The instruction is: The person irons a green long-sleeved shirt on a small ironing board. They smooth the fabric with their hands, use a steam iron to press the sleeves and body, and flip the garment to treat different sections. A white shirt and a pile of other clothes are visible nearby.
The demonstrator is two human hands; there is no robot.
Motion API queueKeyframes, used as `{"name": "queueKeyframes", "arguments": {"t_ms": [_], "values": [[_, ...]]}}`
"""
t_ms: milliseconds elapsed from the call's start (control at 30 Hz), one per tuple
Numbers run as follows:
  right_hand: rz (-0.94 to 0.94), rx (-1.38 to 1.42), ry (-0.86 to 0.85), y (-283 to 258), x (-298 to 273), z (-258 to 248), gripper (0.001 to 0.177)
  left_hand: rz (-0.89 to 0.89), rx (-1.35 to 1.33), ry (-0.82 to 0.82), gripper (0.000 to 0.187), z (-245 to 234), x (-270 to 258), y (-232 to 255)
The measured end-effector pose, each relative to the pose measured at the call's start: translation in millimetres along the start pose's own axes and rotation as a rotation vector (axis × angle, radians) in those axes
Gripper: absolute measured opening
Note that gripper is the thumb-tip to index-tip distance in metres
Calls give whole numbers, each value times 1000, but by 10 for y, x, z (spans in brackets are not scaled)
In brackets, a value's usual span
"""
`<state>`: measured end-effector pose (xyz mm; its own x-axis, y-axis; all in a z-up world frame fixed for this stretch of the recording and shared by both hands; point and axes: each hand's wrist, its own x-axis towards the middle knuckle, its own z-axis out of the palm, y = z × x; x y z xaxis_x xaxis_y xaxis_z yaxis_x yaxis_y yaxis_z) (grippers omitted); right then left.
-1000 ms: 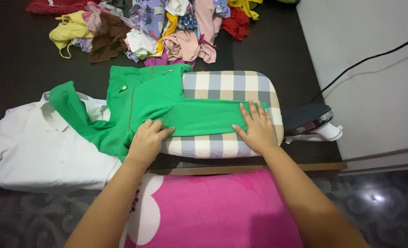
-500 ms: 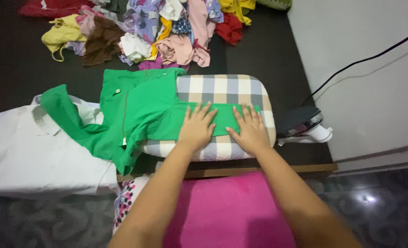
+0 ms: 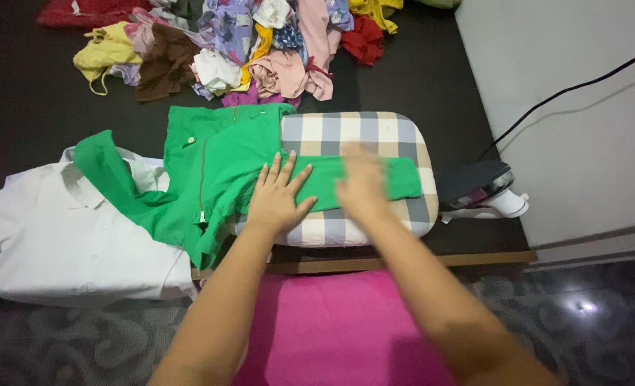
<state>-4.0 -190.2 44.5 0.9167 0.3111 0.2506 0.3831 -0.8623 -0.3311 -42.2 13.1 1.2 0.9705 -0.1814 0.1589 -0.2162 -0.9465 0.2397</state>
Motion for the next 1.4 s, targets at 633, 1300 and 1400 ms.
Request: {"name": "queueKeyframes", "arguments": {"t_ms": [633,1300,1400], "values": [[49,-321,-291,876,-249,-245,70,-7,56,32,64,-4,25,4],[-8,-225,-273,714,-376,-101,86,-147,-40,1,103,-71,48,472],[111,-256,-312,794,-408,-186,92,-176,-25,-6,107,-147,46,475]]}}
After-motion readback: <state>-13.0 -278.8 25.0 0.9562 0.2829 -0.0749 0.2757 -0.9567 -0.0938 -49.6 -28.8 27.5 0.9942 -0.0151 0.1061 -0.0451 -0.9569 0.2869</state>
